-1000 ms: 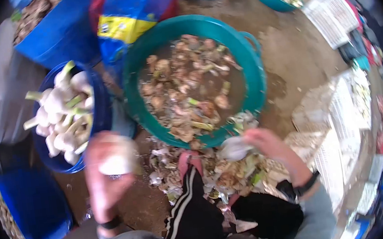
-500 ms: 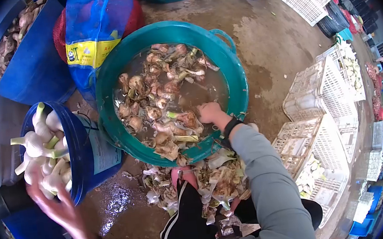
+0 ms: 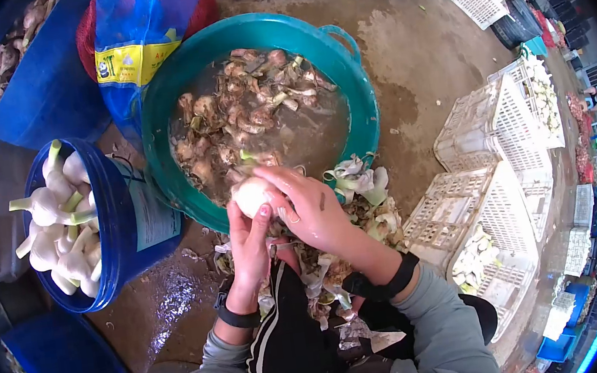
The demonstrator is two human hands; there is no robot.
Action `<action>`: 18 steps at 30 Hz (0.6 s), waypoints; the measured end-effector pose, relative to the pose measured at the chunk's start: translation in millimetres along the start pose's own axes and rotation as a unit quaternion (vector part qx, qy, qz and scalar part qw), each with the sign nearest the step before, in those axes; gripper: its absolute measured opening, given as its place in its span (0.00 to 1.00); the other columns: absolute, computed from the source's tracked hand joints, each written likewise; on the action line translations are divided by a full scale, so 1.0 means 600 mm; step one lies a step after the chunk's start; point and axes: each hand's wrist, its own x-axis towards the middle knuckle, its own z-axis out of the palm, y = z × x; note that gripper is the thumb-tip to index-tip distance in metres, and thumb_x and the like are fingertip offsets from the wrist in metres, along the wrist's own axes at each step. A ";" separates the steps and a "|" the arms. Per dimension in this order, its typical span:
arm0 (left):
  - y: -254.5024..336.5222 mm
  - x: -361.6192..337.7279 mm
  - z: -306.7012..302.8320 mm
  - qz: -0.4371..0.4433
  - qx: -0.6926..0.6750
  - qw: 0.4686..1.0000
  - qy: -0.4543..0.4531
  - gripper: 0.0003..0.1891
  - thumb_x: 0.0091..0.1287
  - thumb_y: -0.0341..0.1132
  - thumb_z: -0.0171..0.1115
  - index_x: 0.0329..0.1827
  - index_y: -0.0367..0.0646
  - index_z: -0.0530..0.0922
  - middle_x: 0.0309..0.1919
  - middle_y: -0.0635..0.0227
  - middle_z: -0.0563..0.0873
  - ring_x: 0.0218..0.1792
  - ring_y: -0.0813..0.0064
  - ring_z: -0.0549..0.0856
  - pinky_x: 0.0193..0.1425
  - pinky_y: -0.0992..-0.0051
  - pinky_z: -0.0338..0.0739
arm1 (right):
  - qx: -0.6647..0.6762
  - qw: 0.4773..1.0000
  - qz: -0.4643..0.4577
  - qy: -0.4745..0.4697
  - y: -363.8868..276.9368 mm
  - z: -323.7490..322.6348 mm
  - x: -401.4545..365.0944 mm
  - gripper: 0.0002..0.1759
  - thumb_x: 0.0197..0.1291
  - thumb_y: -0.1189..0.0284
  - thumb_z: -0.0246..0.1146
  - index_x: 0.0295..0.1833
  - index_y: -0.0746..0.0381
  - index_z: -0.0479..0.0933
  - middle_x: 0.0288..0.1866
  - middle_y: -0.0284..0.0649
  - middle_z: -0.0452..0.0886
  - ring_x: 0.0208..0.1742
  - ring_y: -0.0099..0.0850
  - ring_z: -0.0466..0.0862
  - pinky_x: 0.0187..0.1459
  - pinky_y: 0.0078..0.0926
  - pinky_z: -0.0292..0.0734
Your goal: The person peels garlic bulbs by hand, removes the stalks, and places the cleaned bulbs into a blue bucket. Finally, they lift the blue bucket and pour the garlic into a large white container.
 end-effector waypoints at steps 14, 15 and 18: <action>0.024 -0.010 0.001 0.137 0.347 0.920 0.116 0.30 0.59 0.29 0.66 0.65 0.36 0.65 0.48 0.59 0.65 0.53 0.66 0.69 0.60 0.69 0.66 | -0.087 0.992 0.001 0.091 0.000 0.020 -0.006 0.08 0.58 0.73 0.61 0.42 0.64 0.79 0.32 0.45 0.80 0.32 0.45 0.81 0.35 0.35 0.75; 0.027 -0.013 0.002 0.139 0.361 0.916 0.104 0.30 0.59 0.28 0.65 0.65 0.36 0.64 0.49 0.60 0.65 0.53 0.67 0.69 0.60 0.70 0.66 | -0.089 0.992 0.001 0.094 -0.003 0.018 -0.009 0.08 0.58 0.73 0.61 0.42 0.64 0.79 0.32 0.45 0.80 0.32 0.45 0.81 0.35 0.35 0.75; 0.033 -0.013 -0.014 0.044 0.166 0.985 0.016 0.29 0.60 0.27 0.64 0.64 0.35 0.65 0.49 0.62 0.64 0.53 0.71 0.68 0.60 0.73 0.66 | -0.062 0.994 0.057 0.069 -0.002 0.004 -0.014 0.06 0.55 0.75 0.61 0.37 0.64 0.78 0.30 0.44 0.79 0.29 0.41 0.80 0.33 0.33 0.75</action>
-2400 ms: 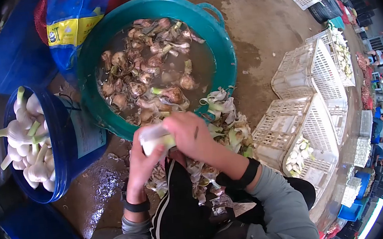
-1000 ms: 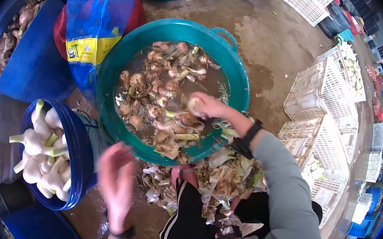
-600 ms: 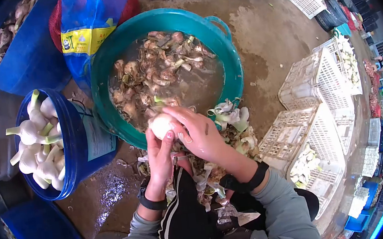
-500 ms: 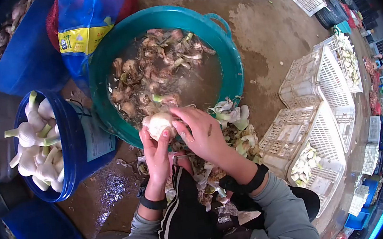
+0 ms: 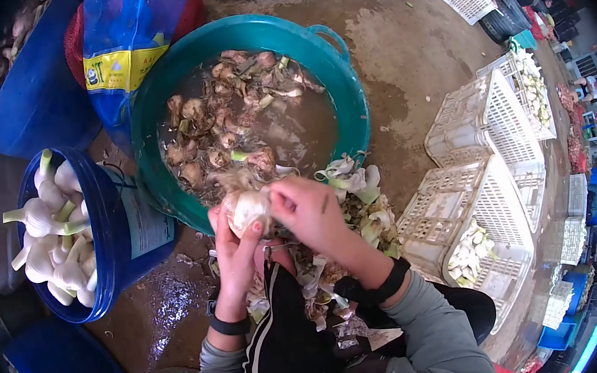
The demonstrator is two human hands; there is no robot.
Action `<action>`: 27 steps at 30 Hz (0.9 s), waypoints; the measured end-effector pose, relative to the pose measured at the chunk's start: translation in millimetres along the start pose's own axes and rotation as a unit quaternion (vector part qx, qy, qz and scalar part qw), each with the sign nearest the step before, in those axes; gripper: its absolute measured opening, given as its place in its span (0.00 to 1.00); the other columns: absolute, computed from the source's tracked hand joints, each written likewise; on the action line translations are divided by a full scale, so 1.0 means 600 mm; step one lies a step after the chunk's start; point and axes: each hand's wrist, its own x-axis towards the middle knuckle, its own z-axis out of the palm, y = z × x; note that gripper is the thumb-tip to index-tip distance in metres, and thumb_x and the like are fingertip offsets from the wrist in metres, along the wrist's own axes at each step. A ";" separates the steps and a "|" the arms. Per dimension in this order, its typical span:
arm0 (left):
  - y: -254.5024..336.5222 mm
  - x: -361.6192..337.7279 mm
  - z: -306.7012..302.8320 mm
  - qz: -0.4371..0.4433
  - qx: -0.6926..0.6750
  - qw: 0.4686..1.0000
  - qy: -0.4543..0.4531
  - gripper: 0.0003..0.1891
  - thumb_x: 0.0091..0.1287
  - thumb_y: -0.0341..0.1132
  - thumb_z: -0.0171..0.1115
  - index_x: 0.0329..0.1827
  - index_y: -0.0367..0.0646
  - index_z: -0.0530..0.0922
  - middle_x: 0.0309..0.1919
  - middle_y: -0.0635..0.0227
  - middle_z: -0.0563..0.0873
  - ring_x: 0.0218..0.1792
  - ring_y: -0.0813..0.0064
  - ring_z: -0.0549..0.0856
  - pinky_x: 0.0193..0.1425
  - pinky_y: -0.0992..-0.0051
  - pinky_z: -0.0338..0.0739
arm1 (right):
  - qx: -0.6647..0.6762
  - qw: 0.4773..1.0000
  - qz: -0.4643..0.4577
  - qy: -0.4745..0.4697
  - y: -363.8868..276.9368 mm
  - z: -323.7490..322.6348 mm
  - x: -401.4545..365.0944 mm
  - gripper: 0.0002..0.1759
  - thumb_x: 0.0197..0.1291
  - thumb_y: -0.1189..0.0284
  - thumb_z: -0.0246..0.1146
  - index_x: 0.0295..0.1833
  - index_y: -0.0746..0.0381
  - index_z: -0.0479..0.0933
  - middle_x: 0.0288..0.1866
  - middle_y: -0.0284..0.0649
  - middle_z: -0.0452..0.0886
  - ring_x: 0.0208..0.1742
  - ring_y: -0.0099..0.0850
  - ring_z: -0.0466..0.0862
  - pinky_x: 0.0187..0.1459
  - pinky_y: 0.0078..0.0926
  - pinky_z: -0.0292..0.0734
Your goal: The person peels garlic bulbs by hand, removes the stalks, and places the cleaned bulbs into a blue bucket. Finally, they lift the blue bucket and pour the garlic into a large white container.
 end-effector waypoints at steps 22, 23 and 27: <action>0.059 0.020 -0.048 0.063 0.253 0.952 -0.161 0.34 0.50 0.35 0.74 0.61 0.43 0.70 0.51 0.56 0.73 0.52 0.52 0.78 0.55 0.63 0.73 | 0.097 0.964 -0.057 -0.241 0.047 -0.005 -0.014 0.11 0.61 0.67 0.58 0.43 0.64 0.77 0.36 0.47 0.80 0.41 0.48 0.80 0.42 0.40 0.73; 0.057 0.021 -0.048 0.065 0.250 0.952 -0.162 0.34 0.50 0.35 0.74 0.61 0.43 0.70 0.51 0.56 0.73 0.52 0.52 0.78 0.55 0.63 0.73 | 0.093 0.971 -0.035 -0.220 0.050 0.001 -0.020 0.11 0.63 0.67 0.57 0.42 0.64 0.76 0.35 0.48 0.79 0.40 0.46 0.80 0.42 0.38 0.73; 0.058 0.014 -0.047 0.073 0.263 0.944 -0.185 0.34 0.50 0.31 0.73 0.62 0.44 0.69 0.56 0.56 0.72 0.56 0.55 0.76 0.59 0.65 0.70 | 0.181 0.966 0.110 -0.150 0.046 0.014 -0.024 0.13 0.68 0.67 0.53 0.40 0.67 0.75 0.32 0.48 0.78 0.34 0.36 0.79 0.39 0.33 0.72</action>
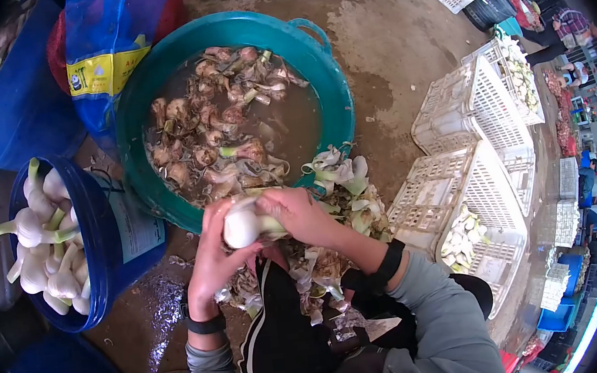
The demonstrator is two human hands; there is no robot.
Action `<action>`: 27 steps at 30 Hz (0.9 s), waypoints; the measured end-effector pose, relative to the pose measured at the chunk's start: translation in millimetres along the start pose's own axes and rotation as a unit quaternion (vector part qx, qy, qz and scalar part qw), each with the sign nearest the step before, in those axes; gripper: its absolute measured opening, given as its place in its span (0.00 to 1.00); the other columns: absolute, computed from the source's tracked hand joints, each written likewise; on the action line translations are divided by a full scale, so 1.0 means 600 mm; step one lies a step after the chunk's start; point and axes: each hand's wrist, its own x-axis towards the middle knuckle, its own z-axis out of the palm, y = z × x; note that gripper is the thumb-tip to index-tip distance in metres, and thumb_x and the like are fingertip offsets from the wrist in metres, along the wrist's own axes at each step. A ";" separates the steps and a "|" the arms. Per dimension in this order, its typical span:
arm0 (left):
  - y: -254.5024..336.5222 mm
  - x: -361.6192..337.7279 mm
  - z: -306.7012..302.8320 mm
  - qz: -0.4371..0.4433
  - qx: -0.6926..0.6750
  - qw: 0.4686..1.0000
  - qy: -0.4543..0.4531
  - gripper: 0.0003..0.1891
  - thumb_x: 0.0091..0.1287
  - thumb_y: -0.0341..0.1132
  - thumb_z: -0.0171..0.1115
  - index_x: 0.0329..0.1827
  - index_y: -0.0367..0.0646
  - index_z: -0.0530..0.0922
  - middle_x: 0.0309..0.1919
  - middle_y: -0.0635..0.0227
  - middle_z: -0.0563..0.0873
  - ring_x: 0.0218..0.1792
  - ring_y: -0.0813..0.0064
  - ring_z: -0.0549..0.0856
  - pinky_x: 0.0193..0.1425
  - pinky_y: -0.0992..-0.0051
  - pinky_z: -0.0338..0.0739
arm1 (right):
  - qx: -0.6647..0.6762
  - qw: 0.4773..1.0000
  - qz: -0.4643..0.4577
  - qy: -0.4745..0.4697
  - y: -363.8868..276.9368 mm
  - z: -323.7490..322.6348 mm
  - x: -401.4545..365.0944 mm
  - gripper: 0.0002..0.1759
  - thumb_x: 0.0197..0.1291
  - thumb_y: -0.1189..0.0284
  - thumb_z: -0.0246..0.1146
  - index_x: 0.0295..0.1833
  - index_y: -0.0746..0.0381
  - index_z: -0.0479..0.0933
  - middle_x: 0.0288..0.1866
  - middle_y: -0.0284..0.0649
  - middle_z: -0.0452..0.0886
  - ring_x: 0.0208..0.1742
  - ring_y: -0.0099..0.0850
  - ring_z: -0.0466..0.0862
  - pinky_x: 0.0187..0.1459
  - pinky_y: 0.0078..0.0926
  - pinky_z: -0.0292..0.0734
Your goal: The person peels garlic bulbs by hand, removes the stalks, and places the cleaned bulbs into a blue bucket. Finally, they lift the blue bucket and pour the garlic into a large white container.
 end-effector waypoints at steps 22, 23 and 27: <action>-0.009 -0.029 0.010 -0.085 -0.137 0.987 -0.020 0.24 0.56 0.30 0.69 0.56 0.41 0.71 0.48 0.62 0.78 0.50 0.68 0.79 0.54 0.71 0.75 | 0.053 0.988 -0.001 0.144 -0.041 -0.114 -0.019 0.10 0.66 0.70 0.54 0.43 0.66 0.77 0.39 0.39 0.82 0.40 0.28 0.80 0.44 0.27 0.76; -0.005 -0.037 -0.007 -0.017 -0.018 1.000 0.005 0.24 0.54 0.29 0.69 0.54 0.43 0.72 0.47 0.62 0.79 0.50 0.65 0.80 0.53 0.69 0.76 | 0.114 0.983 0.002 0.143 -0.066 -0.150 -0.017 0.11 0.66 0.69 0.54 0.41 0.65 0.78 0.41 0.40 0.83 0.41 0.29 0.82 0.44 0.28 0.77; 0.084 -0.070 -0.136 0.089 0.158 0.973 0.140 0.25 0.46 0.27 0.72 0.49 0.44 0.73 0.48 0.59 0.79 0.51 0.57 0.79 0.55 0.63 0.73 | -0.436 0.884 -0.057 -0.161 0.085 -0.163 -0.069 0.08 0.56 0.67 0.60 0.34 0.59 0.80 0.34 0.42 0.84 0.36 0.40 0.84 0.38 0.35 0.79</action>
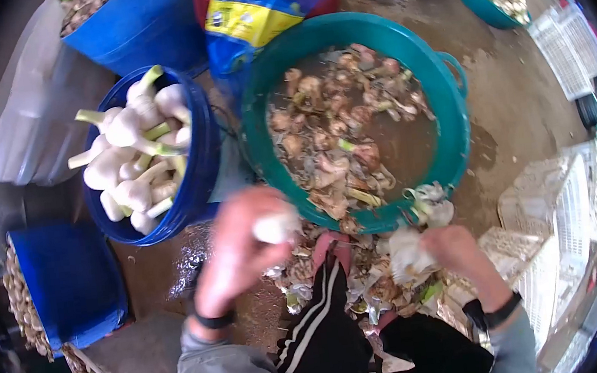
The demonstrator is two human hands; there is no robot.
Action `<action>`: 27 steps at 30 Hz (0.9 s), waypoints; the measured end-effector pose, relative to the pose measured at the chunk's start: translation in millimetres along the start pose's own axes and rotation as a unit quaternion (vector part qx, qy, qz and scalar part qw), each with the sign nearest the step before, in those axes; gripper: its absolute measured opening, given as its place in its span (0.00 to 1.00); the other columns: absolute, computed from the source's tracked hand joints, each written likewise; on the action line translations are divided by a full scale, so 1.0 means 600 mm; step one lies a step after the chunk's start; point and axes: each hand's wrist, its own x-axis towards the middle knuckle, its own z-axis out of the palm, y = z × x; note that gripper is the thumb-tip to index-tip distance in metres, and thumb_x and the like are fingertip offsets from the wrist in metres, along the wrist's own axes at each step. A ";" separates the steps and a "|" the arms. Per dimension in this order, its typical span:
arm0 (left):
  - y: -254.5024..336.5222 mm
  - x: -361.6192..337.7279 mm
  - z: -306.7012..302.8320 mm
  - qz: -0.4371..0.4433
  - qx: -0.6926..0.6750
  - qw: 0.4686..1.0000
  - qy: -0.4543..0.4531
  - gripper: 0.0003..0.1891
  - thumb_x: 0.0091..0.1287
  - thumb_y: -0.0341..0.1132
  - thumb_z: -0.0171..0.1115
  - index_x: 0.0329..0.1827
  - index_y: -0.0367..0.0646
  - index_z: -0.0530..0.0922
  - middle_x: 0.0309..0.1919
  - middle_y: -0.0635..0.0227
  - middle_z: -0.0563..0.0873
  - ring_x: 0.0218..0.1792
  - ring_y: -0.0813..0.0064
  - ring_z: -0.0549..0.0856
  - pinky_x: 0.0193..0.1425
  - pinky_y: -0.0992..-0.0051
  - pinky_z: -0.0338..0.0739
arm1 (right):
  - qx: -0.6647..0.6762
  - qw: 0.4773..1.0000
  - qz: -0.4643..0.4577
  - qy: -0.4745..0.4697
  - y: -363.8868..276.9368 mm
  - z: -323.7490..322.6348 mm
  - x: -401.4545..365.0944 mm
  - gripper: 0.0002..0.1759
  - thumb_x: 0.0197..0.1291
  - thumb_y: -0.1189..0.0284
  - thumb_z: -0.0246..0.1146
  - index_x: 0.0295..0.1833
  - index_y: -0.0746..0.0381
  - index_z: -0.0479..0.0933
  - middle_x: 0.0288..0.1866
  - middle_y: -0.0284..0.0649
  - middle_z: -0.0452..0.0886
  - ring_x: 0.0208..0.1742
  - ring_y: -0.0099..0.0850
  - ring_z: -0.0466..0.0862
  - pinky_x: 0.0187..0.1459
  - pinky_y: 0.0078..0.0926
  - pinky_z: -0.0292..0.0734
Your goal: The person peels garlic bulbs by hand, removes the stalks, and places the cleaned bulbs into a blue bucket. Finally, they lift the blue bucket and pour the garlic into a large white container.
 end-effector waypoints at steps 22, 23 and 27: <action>0.005 -0.010 0.027 0.001 0.011 0.999 0.049 0.23 0.68 0.41 0.55 0.64 0.39 0.69 0.62 0.51 0.70 0.57 0.59 0.75 0.61 0.58 0.69 | 0.629 0.767 -0.052 0.113 -0.045 -0.066 0.225 0.12 0.61 0.76 0.59 0.50 0.61 0.70 0.57 0.43 0.74 0.53 0.28 0.77 0.50 0.28 0.76; 0.006 0.001 0.106 -0.204 -0.266 0.941 0.046 0.23 0.71 0.43 0.51 0.63 0.38 0.67 0.58 0.55 0.74 0.53 0.63 0.78 0.58 0.63 0.72 | 0.664 0.728 -0.073 0.155 -0.068 -0.074 0.201 0.12 0.61 0.76 0.59 0.50 0.61 0.69 0.58 0.43 0.73 0.53 0.29 0.76 0.52 0.28 0.76; -0.043 0.019 0.237 -0.356 -0.671 0.649 -0.035 0.23 0.73 0.43 0.49 0.66 0.41 0.64 0.57 0.58 0.74 0.51 0.65 0.79 0.54 0.65 0.77 | 0.526 0.822 -0.058 0.210 -0.113 -0.026 0.143 0.12 0.59 0.77 0.60 0.48 0.60 0.69 0.58 0.41 0.69 0.59 0.31 0.72 0.60 0.33 0.69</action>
